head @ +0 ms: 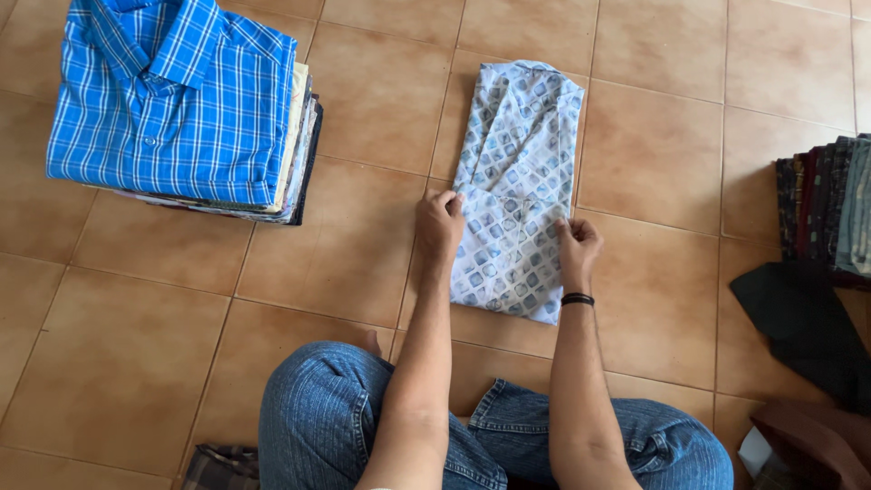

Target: The person folds a patterned shirt on the floor, smoothing it out and folding it into a compact rectangle before placing it on a stack. They then pick up a second shirt, turn it right-side out, and begin buttoning it.

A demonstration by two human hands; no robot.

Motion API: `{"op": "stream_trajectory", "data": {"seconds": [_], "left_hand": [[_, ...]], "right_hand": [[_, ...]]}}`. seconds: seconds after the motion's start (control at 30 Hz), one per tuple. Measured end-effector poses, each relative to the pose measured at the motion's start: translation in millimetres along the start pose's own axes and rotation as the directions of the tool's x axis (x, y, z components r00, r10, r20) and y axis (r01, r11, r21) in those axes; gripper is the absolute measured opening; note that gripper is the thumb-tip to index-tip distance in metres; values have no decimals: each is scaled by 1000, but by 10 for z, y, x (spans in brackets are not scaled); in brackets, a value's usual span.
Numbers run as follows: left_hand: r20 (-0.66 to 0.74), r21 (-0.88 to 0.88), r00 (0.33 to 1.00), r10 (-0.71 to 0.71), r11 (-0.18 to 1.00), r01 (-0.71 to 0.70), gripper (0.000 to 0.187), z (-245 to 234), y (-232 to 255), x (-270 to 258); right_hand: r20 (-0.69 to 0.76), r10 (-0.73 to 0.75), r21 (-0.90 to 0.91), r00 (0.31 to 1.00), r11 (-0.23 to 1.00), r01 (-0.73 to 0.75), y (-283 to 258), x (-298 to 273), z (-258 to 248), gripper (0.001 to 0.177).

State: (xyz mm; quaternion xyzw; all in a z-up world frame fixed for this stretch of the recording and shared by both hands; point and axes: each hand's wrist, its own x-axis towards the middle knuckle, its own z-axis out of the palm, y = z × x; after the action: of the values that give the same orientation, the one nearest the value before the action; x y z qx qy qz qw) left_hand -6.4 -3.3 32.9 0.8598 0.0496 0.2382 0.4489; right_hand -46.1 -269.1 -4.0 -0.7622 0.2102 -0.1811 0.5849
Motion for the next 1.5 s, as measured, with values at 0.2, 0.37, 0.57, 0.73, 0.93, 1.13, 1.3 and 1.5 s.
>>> {"op": "stream_trajectory", "data": {"seconds": [0.2,0.37,0.57,0.73,0.93,1.13,1.3,1.5], "left_hand": [[331,-431,904,-270,809,400,34,340,-490,30],[235,-360,939,-250,875,323,29,559,-770,-50],[546,-676,807,-224,451,582,27,602,-736,79],[178,-114,976,-127,982,149,33,342,-293,96],[50,278,972,231,931,-235,44,-120,230,153],[396,24,875,280,949,-314,32,267,463,83],[405,-50,834,375,920,-389,19,470,450,116],[527,-295,818,232,952,-80,13,189,489,307]], "right_hand": [[339,355,554,871,673,-491,104,174,-161,11],[139,171,159,975,968,-193,257,222,23,19],[268,210,499,940,805,-322,114,239,-107,48],[43,-19,-20,999,1000,20,-40,190,6,52],[90,-510,-525,856,706,476,-550,-85,108,49],[285,-404,-398,869,775,491,-1026,-168,322,25],[344,-376,-423,861,756,499,-1079,-104,405,14],[283,-495,-499,822,656,567,-951,-103,497,9]]}}
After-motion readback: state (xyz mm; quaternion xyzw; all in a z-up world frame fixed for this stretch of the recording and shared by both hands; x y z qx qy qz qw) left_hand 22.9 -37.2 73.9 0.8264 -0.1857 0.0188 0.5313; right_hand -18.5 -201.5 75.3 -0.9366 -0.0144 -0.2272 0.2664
